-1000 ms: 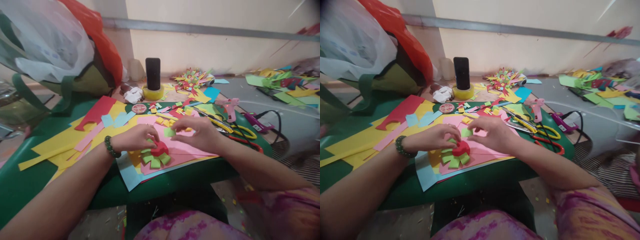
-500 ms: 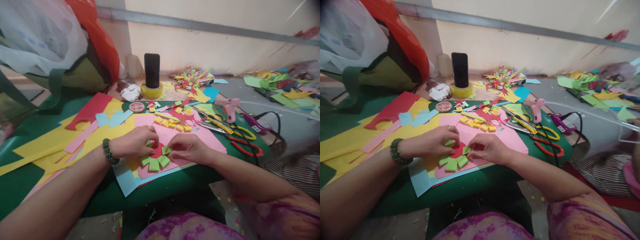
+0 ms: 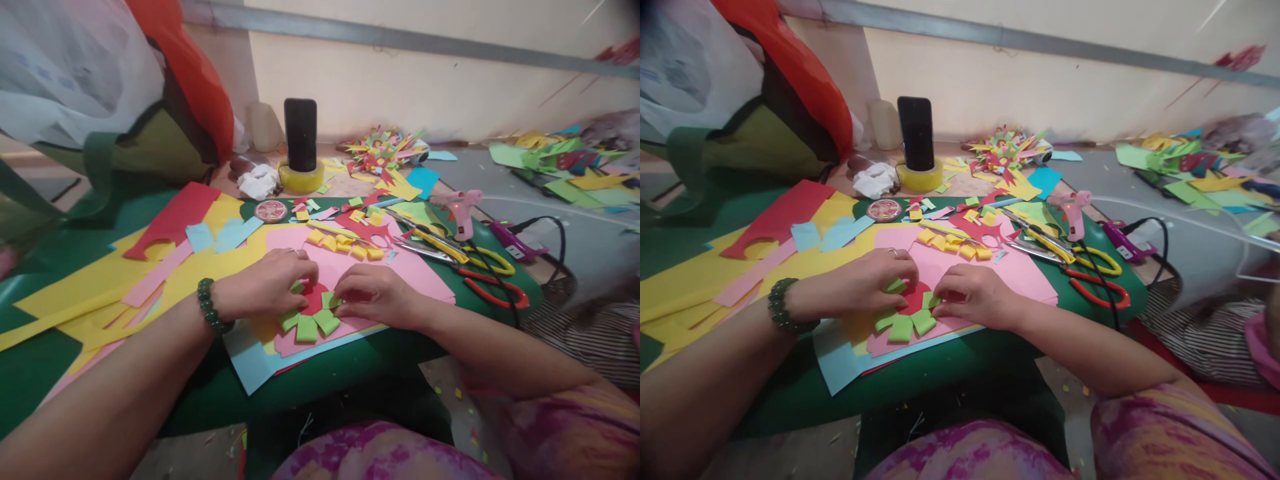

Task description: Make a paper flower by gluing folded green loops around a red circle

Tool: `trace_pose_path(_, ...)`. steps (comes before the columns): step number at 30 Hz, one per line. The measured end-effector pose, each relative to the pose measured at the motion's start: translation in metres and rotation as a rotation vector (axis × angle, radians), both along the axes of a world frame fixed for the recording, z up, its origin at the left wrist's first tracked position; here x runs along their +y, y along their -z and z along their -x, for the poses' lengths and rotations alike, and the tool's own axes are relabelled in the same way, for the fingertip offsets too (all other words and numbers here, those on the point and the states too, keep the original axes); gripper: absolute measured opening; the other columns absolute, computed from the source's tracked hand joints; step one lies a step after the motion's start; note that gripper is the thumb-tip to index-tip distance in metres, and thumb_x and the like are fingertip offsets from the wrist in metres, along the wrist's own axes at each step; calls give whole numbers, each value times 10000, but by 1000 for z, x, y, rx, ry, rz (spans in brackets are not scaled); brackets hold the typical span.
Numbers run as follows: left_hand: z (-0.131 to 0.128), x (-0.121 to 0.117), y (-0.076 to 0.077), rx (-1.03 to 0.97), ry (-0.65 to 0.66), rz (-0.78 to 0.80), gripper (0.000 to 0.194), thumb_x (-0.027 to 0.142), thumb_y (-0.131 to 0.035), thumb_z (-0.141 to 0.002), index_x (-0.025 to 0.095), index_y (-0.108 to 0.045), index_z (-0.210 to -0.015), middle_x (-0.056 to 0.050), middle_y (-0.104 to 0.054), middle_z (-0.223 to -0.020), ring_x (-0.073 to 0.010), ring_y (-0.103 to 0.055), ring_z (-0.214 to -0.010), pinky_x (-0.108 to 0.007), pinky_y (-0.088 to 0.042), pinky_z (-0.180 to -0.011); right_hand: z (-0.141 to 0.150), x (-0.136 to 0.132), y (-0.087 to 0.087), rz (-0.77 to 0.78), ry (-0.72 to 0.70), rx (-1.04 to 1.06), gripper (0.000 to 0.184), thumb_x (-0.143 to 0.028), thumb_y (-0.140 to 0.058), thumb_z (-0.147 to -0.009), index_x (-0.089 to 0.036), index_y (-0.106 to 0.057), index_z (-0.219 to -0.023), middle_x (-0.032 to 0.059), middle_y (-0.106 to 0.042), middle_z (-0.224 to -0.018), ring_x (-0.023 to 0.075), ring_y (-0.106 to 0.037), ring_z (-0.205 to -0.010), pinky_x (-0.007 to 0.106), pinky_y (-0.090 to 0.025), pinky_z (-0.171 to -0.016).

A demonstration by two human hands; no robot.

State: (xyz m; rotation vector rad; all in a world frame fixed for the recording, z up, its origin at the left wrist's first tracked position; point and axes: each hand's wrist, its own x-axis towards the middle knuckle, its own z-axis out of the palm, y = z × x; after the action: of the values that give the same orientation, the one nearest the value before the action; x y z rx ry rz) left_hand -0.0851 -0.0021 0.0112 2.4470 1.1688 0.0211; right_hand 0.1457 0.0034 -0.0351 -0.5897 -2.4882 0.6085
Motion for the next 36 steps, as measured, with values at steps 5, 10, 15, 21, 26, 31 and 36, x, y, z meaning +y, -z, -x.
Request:
trace_pose_path(5, -1, -4, -4, -75, 42, 12, 250, 179, -532, -802, 226, -699, -982, -73, -636, -1023, -229, -576, -930, -358, -419, -847, -1, 0, 2, -6, 7, 7, 182, -367, -674, -858, -187, -687, -881, 60, -686, -847, 149, -634, -762, 252, -497, -672)
trace_pose_path(10, -3, -7, -4, -61, 96, 36, 384, 85, -502, -776, 281, -736, -1009, -50, -660, -1032, -219, -592, -923, -369, -405, -909, 0, 0, 1, -10, 4, 0, 178, -356, -666, -865, -179, -680, -870, 58, -678, -835, 142, -625, -741, 246, -491, -658)
trace_pose_path(15, -4, -8, -4, -31, 124, 13, 403, 55, -503, -749, 273, -744, -988, -55, -663, -1049, -214, -603, -934, -361, -416, -901, 0, 0, 0, -22, -5, 9, 174, -348, -671, -863, -174, -680, -866, 55, -673, -831, 137, -617, -741, 239, -485, -654)
trace_pose_path(21, -6, -9, -9, 50, 145, 4, 405, 44, -506, -764, 262, -733, -1019, -63, -659, -1072, -204, -601, -949, -353, -423, -899, 1, 1, 0, -44, -42, 44, 165, -321, -689, -850, -156, -685, -853, 62, -676, -828, 137, -626, -742, 236, -490, -655)
trace_pose_path(26, -6, -9, -11, 28, 138, 23, 323, 144, -551, -801, 248, -723, -1054, -66, -659, -1048, -210, -602, -931, -349, -436, -884, 1, 1, 1, -58, -57, 77, 178, -327, -697, -843, -151, -685, -868, 68, -681, -832, 141, -635, -741, 241, -501, -655)
trace_pose_path(31, -5, -7, -8, -8, 144, 43, 378, 81, -470, -818, 228, -728, -1052, -73, -669, -1033, -191, -609, -911, -310, -448, -841, 1, 2, 2, -85, -70, 77, 182, -339, -679, -858, -158, -691, -875, 69, -689, -845, 137, -641, -748, 238, -506, -655)
trace_pose_path(36, -4, -6, -6, -42, 125, 56, 369, 60, -482, -786, 206, -736, -1011, -72, -675, -1021, -197, -612, -925, -306, -463, -845, 2, 2, 3, -92, -76, 73, 184, -325, -647, -885, -149, -697, -872, 76, -688, -857, 132, -646, -752, 233, -509, -656)
